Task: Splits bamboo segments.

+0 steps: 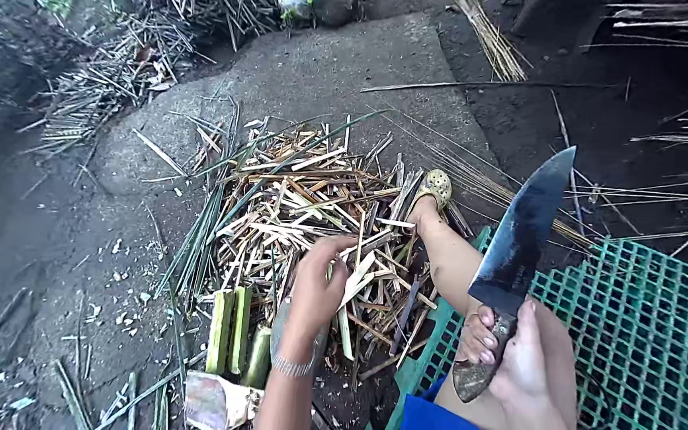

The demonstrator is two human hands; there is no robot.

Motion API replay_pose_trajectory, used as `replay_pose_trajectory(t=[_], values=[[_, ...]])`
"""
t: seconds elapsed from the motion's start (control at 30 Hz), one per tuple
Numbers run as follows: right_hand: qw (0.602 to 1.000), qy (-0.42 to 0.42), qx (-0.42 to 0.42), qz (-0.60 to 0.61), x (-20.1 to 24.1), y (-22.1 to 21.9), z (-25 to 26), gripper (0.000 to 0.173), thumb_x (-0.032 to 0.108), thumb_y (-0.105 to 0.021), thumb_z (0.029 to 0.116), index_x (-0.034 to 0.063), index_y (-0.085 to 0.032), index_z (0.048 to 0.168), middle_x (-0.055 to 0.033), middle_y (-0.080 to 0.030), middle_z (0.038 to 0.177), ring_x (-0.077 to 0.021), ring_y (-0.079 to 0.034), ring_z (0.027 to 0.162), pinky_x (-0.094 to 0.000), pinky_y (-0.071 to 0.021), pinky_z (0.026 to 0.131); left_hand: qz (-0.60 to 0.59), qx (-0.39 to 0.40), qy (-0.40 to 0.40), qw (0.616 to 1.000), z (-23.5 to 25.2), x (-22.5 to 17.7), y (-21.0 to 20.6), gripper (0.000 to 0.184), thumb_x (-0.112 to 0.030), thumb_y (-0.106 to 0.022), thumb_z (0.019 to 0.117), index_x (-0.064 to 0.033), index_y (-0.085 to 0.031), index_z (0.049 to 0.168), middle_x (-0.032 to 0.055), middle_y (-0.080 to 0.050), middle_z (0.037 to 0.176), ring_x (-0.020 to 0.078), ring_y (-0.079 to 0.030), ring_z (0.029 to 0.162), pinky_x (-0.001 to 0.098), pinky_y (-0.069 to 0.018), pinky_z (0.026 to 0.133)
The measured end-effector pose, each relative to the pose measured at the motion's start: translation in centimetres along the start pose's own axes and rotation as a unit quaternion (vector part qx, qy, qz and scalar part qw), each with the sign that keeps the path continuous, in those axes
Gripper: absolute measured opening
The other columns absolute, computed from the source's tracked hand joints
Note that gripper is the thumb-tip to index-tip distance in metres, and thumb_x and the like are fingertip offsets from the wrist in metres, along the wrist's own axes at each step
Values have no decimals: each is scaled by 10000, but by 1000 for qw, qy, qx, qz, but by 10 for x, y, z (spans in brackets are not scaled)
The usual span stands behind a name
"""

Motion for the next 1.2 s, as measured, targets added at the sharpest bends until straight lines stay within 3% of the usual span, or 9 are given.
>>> replay_pose_trajectory(t=[0.13, 0.3, 0.5, 0.63, 0.77, 0.87, 1.03, 1.1, 1.2], values=[[999, -14, 31, 13, -2, 3, 4, 793, 775, -135, 973, 192, -595, 694, 57, -501, 467, -53, -505, 358, -220, -465, 360, 74, 179, 344, 919, 3, 149, -134, 504, -107, -512, 1011, 0, -437, 1498, 281, -535, 1431, 429, -547, 1312, 596, -441, 1086], [998, -58, 17, -15, -15, 8, 4, 805, 764, -80, 975, 185, -569, 705, 51, -503, 472, -60, -508, 358, -226, -465, 356, 100, 210, 444, 865, -35, 159, -185, 514, -250, -492, 1058, -42, -416, 1523, 274, -429, 1523, 455, -518, 1329, 603, -462, 1053], [996, -88, -18, -25, -21, 1, 10, 790, 723, -55, 1001, 170, -538, 712, 47, -470, 458, -62, -485, 344, -223, -454, 350, 49, 187, 476, 858, -38, 159, -187, 529, -198, -623, 963, -110, -511, 1473, 236, -503, 1470, 423, -556, 1292, 622, -485, 1010], [996, -86, -7, -27, -23, 3, 6, 801, 744, -66, 988, 164, -549, 719, 48, -469, 465, -66, -489, 351, -230, -461, 356, -27, 162, 467, 869, -36, 144, -184, 412, -191, -582, 993, -52, -555, 1380, 246, -652, 1249, 404, -642, 1160, 611, -499, 967], [996, -74, 16, -44, -27, 0, 2, 795, 743, -61, 985, 175, -555, 728, 51, -481, 468, -58, -497, 355, -222, -465, 358, -283, 28, 356, 890, -48, 112, -154, 423, 9, -574, 914, 41, -518, 1332, 158, -700, 1068, 199, -690, 923, 389, -562, 841], [994, -37, 62, -84, -33, -1, -4, 782, 764, -85, 966, 197, -575, 742, 66, -511, 485, -48, -524, 380, -203, -486, 390, -287, -78, 278, 913, -64, 88, -109, 474, 43, -595, 825, 79, -556, 1296, 123, -724, 1048, 134, -702, 927, 327, -575, 856], [963, -77, 186, -181, -51, -7, -20, 648, 879, -501, 777, 256, -669, 837, 109, -580, 614, -29, -557, 502, -207, -503, 503, -231, -248, 156, 928, -92, 94, -57, 287, 39, -584, 828, 65, -689, 1094, 110, -740, 1059, 118, -703, 996, 316, -579, 907], [939, -85, 170, -286, -68, -13, -22, 664, 836, -373, 902, 209, -591, 870, 121, -559, 609, -4, -522, 483, -170, -472, 477, -191, -217, 202, 936, -100, 102, -43, 316, -5, -621, 912, 74, -656, 1216, 151, -728, 1135, 151, -708, 1035, 335, -573, 950], [879, -60, 166, -442, -105, -31, -26, 554, 492, -213, 1085, 122, -562, 865, 113, -495, 567, 1, -463, 446, -179, -440, 443, -128, -156, 250, 947, -114, 124, -35, 291, -19, -622, 940, 42, -672, 1221, 154, -733, 1096, 191, -713, 994, 386, -566, 944]])
Point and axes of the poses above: each hand's wrist, its own z-axis towards the middle knuckle, its own y-axis out of the back of the hand, x = y × z, the point moved 3 cm from there along z, towards the middle knuckle
